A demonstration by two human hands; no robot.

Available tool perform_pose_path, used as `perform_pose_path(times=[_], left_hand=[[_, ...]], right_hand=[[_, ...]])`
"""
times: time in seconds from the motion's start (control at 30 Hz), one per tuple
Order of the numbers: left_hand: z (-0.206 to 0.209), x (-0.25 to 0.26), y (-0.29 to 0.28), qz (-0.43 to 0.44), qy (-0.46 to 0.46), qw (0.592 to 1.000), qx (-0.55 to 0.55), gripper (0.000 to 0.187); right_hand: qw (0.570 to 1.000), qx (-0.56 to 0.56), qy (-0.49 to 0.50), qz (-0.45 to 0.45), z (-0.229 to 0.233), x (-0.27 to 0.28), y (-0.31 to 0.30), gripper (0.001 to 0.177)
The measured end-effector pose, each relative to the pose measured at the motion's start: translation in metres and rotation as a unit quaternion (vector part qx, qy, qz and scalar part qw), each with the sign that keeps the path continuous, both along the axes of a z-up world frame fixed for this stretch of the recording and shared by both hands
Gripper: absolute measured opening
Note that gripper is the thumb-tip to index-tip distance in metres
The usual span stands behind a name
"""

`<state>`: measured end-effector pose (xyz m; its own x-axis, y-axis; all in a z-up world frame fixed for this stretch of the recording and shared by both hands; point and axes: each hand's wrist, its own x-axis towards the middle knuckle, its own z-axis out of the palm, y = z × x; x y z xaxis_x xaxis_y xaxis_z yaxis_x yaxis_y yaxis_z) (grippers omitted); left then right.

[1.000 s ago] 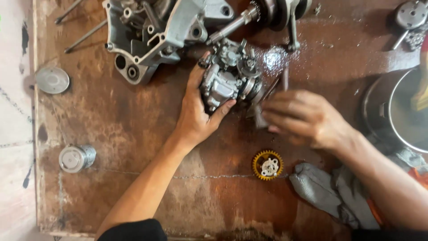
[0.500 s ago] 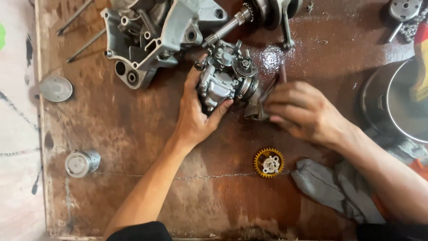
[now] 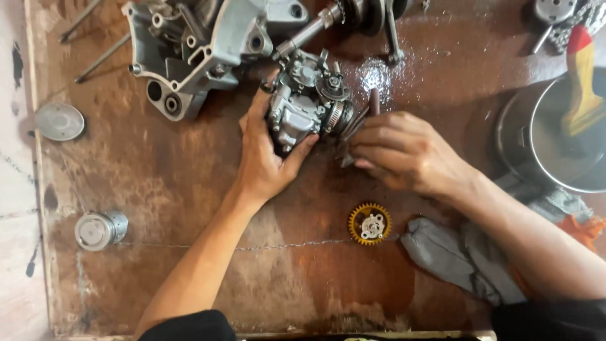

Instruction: The person cleans a disassembled engine component, likely a cylinder head, using a cloth. They wipe various surfaces of the metal part, rotating it to access different areas. Other engine parts, including a crankshaft and gears, are visible on the workbench.

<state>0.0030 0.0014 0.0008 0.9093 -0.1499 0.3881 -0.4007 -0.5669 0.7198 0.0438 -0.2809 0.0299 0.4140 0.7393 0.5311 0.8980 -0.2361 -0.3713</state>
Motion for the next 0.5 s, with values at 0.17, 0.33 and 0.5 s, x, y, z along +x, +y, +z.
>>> perform_pose_path(times=[0.17,0.33,0.5], left_hand=[[0.004,-0.003,0.001,0.024,0.019,0.999,0.036,0.088],[-0.001,-0.005,0.001,0.008,-0.005,1.000,0.023,0.088],[0.000,0.000,0.001,0.001,-0.009,1.000,0.021,0.087]], right_hand=[[0.999,-0.005,0.047,-0.005,-0.008,-0.002,-0.011,0.013],[0.999,-0.005,0.043,-0.033,-0.002,0.002,-0.004,0.017],[1.000,-0.004,0.006,-0.002,0.017,-0.002,0.005,0.025]])
